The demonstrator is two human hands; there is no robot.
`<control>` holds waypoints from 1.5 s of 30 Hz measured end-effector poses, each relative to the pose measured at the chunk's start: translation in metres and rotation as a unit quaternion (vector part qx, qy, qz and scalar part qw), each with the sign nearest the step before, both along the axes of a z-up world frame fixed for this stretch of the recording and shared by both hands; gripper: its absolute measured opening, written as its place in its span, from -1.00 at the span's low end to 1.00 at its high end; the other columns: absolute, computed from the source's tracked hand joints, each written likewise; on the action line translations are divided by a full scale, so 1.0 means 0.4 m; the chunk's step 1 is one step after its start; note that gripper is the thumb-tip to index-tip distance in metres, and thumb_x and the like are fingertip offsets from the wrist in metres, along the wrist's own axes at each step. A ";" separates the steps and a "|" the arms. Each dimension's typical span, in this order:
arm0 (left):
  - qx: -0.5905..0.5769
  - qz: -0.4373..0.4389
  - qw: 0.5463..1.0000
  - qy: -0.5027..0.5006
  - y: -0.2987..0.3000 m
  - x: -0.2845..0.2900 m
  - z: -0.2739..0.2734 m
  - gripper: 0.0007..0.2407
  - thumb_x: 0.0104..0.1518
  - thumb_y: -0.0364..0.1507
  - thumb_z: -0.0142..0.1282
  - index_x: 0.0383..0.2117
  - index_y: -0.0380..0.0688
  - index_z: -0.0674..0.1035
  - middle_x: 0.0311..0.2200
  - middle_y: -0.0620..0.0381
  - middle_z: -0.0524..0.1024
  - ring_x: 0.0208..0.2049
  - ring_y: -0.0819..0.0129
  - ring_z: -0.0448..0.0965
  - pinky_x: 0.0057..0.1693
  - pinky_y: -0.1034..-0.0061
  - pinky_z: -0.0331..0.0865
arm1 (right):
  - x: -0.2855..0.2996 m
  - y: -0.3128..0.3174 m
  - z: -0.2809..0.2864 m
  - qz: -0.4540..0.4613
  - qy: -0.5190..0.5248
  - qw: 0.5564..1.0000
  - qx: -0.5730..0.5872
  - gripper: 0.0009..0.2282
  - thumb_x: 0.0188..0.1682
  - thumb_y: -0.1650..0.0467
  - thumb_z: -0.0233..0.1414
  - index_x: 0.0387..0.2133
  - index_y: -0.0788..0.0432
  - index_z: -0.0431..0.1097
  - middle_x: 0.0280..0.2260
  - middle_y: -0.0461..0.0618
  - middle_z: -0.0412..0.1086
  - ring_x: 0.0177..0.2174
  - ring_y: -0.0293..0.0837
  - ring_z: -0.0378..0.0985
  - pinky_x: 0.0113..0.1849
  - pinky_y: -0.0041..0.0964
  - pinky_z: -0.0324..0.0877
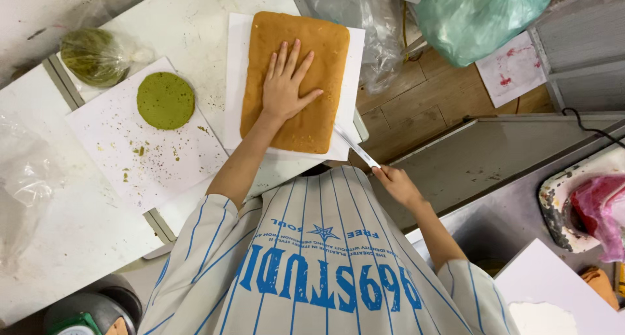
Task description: The person spreads cream onto a white board, retrieves a cake base from a microwave, unwraps it, and cuts it into a rectangular shape using a knife before placing it onto the board.
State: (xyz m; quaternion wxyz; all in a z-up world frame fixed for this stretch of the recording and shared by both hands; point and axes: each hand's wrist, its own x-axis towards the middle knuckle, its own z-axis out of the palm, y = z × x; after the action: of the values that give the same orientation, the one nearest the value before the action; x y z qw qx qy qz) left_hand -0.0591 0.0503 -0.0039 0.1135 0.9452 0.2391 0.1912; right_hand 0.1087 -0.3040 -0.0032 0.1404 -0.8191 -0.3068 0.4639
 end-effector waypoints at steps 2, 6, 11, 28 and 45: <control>0.001 0.002 1.000 -0.003 -0.012 -0.001 -0.005 -0.27 0.21 0.12 0.14 0.45 0.10 0.21 0.48 -0.03 -0.08 0.49 -0.07 -0.14 0.50 -0.01 -0.18 | -0.023 -0.015 0.000 -0.016 -0.001 0.999 -0.029 -0.58 0.14 0.11 -0.11 -0.39 0.25 0.43 -0.69 0.12 0.30 -0.66 -0.14 0.22 -0.53 -0.06 0.22; -0.004 0.000 1.000 0.010 -0.030 -0.005 -0.023 -0.26 0.24 0.12 0.11 0.47 0.05 0.18 0.49 -0.06 -0.12 0.49 -0.12 -0.16 0.51 -0.01 -0.18 | -0.072 0.044 -0.024 -0.004 -0.003 0.998 0.062 -0.57 0.15 0.12 -0.12 -0.42 0.27 0.40 -0.67 0.11 0.30 -0.64 -0.14 0.24 -0.48 -0.10 0.29; 0.008 0.023 1.000 -0.005 -0.005 0.010 -0.025 -0.27 0.24 0.12 0.10 0.46 0.08 0.18 0.49 -0.01 -0.14 0.48 -0.08 -0.16 0.50 -0.01 -0.19 | -0.102 0.167 -0.038 -0.016 0.013 0.996 0.084 -0.54 0.19 0.12 -0.13 -0.49 0.30 0.32 -0.67 0.17 0.20 -0.60 -0.11 0.10 -0.46 -0.07 0.26; 0.013 0.061 0.998 0.020 -0.001 0.019 -0.050 -0.31 0.29 0.11 0.00 0.46 0.09 0.15 0.49 0.00 -0.14 0.49 -0.07 -0.19 0.50 0.00 -0.21 | -0.239 0.104 -0.083 -0.110 0.077 0.988 0.075 -0.49 0.22 0.09 -0.15 -0.41 0.34 0.38 -0.66 -0.11 0.21 -0.62 -0.25 0.19 -0.52 -0.24 0.24; 0.000 -0.025 0.991 0.128 -0.010 0.014 0.029 -0.26 0.23 0.18 -0.06 0.48 0.14 0.10 0.48 -0.03 -0.27 0.48 -0.08 -0.32 0.45 -0.24 -0.36 | 0.147 0.122 0.032 0.081 -0.156 0.984 0.013 -0.58 0.05 0.00 -0.09 -0.25 0.00 0.55 -0.64 0.13 0.40 -0.52 0.10 0.47 -0.35 0.03 0.36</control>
State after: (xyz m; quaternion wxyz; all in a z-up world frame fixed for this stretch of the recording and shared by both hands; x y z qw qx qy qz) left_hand -0.0534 0.0463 0.0077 0.0865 0.9675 0.2284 0.0656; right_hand 0.1676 -0.2550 0.0096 0.0635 -0.8521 -0.3958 0.3364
